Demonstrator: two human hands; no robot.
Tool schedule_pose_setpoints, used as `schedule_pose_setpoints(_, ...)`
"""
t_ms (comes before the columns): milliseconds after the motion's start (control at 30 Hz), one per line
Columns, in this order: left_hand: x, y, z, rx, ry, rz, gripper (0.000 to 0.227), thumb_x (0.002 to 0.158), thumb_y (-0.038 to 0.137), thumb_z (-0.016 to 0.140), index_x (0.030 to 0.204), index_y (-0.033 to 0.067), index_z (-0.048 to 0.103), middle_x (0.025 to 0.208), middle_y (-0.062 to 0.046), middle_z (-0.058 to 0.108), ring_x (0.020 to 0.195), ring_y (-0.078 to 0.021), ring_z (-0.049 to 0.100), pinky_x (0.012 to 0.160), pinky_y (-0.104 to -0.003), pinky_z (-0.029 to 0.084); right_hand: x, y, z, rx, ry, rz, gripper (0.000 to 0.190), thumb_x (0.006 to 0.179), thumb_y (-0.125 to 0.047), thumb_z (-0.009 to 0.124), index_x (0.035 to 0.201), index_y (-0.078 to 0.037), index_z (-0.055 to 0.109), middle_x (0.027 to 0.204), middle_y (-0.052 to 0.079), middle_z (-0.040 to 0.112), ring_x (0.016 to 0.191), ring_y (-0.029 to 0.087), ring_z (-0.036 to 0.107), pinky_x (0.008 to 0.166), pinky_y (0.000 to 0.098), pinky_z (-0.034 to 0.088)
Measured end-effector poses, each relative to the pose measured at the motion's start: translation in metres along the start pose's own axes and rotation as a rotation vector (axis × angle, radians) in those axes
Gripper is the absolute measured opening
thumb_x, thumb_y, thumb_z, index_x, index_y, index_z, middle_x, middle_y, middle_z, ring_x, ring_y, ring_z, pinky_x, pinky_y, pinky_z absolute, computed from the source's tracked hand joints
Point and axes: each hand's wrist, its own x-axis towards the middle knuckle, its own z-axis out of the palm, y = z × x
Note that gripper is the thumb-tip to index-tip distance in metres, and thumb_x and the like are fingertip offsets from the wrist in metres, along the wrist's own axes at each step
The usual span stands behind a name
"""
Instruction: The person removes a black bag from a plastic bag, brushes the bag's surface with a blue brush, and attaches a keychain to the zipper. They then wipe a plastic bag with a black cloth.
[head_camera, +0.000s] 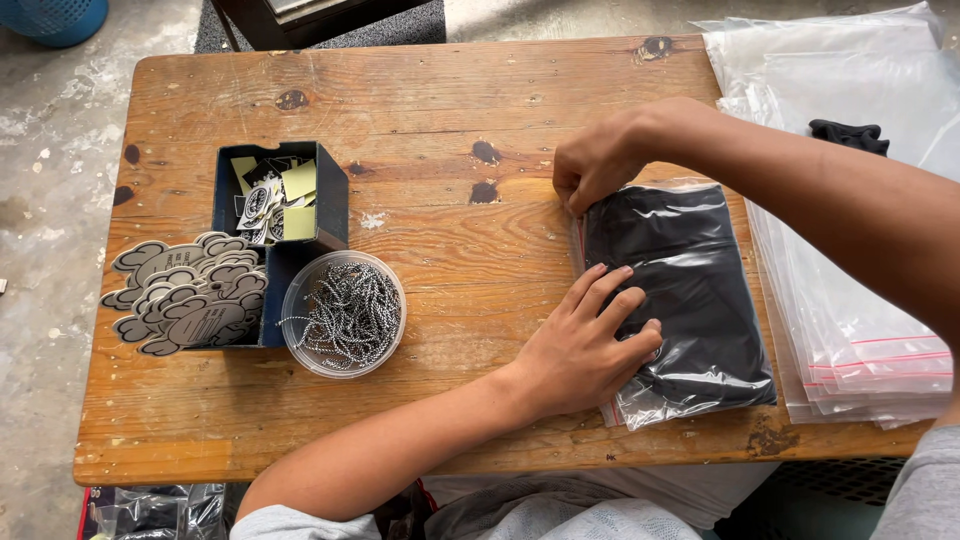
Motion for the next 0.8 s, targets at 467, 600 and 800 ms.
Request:
schedule_pose_setpoints(467, 0.001, 0.001, 0.000, -0.009, 0.001, 0.003, 0.017, 0.100, 0.025, 0.051, 0.105, 0.0113, 0.059, 0.110, -0.015, 0.053, 0.125, -0.0423, 0.058, 0.111, -0.057, 0.044, -0.006, -0.004, 0.010, 0.023, 0.041, 0.038, 0.035, 0.074, -0.044, 0.068, 0.096, -0.019, 0.080, 0.092, 0.010, 0.076, 0.092, 0.029, 0.073, 0.079, 0.0402, 0.057)
schedule_pose_setpoints(600, 0.000, 0.000, 0.002, -0.005, -0.001, -0.001, 0.019, 0.101, 0.027, 0.049, 0.104, 0.0121, 0.060, 0.110, -0.014, 0.053, 0.125, -0.0416, 0.058, 0.111, -0.057, 0.043, -0.010, -0.008, 0.008, -0.014, 0.012, 0.019, 0.038, 0.074, -0.041, 0.065, 0.100, -0.017, 0.081, 0.097, 0.015, 0.076, 0.095, 0.032, 0.071, 0.081, 0.0438, 0.056)
schedule_pose_setpoints(800, 0.001, 0.000, 0.002, -0.015, 0.009, -0.005, 0.018, 0.101, 0.027, 0.049, 0.106, 0.0133, 0.060, 0.109, -0.013, 0.053, 0.125, -0.0408, 0.058, 0.111, -0.056, 0.044, -0.008, -0.004, 0.023, 0.004, 0.086, 0.004, 0.035, 0.076, -0.036, 0.064, 0.097, -0.012, 0.079, 0.097, 0.021, 0.074, 0.098, 0.039, 0.069, 0.082, 0.0476, 0.055)
